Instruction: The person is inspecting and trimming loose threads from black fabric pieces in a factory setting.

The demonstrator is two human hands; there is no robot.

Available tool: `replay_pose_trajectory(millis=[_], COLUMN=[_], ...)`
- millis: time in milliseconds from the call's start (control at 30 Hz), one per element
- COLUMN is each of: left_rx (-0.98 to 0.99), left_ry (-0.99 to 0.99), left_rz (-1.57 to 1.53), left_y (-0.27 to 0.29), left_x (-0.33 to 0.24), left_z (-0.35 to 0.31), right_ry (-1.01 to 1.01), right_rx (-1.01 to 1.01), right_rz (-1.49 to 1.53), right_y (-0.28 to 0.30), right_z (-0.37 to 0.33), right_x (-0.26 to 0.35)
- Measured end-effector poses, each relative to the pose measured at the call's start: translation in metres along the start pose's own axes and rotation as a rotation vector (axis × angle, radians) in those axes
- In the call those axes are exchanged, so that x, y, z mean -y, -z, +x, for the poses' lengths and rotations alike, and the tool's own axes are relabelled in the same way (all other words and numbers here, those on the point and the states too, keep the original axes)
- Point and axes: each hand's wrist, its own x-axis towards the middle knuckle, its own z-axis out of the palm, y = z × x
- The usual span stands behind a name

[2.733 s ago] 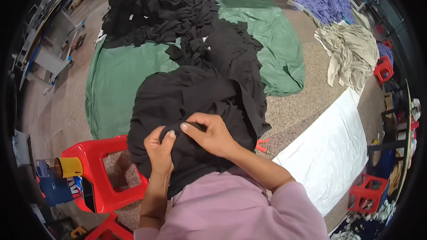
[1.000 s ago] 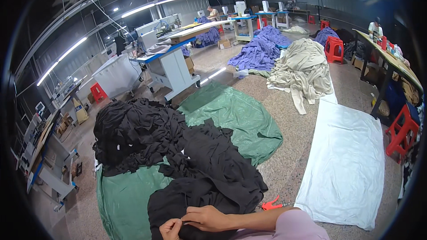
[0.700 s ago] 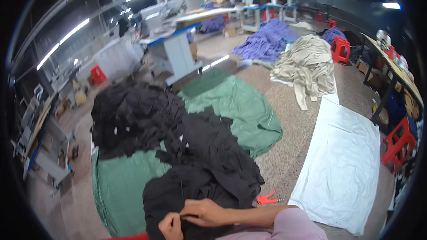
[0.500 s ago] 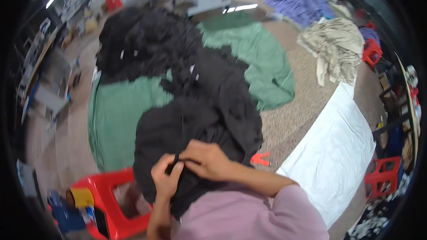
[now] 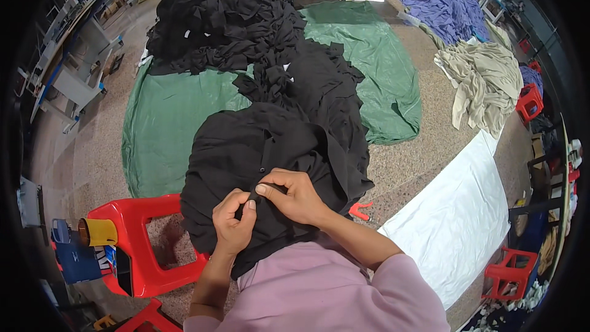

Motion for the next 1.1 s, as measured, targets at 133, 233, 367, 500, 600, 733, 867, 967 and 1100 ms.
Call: replay_pose_trajectory(millis=[133,233,367,500,600,733,867,967,1100], left_rx=[-0.097,-0.172,-0.159,0.284,0.529,0.283,-0.241,-0.302,-0.234], left_ry=[0.294,0.489,0.531,0.938,0.650,0.497,0.482,0.411,0.424], left_rz=[-0.225,-0.428,-0.513,-0.571,-0.202,-0.207,-0.498,-0.526,-0.484], left_y=[-0.009,-0.009,-0.002,0.029,0.024,0.007,-0.015,-0.020,-0.021], left_x=[0.005,0.006,0.022,0.010,0.016,-0.014,0.005,0.013,0.018], left_z=[-0.009,-0.006,-0.001,0.040,0.055,0.067,0.051,0.049,0.042], right_ry=[-0.144,0.029,0.175,0.390,0.492,0.435,0.484,0.382,0.269], right_rx=[0.044,0.030,0.025,0.135,0.136,0.083,0.217,0.139,0.105], right_rz=[-0.016,-0.066,-0.197,-0.293,-0.416,-0.438,-0.409,-0.305,-0.219], right_y=[-0.002,0.000,0.008,0.003,-0.011,-0.013,-0.005,0.008,0.019], right_z=[-0.002,-0.006,-0.015,-0.019,-0.017,-0.015,-0.001,-0.004,-0.002], right_x=[0.003,0.005,0.015,0.035,0.031,0.020,0.011,0.007,0.014])
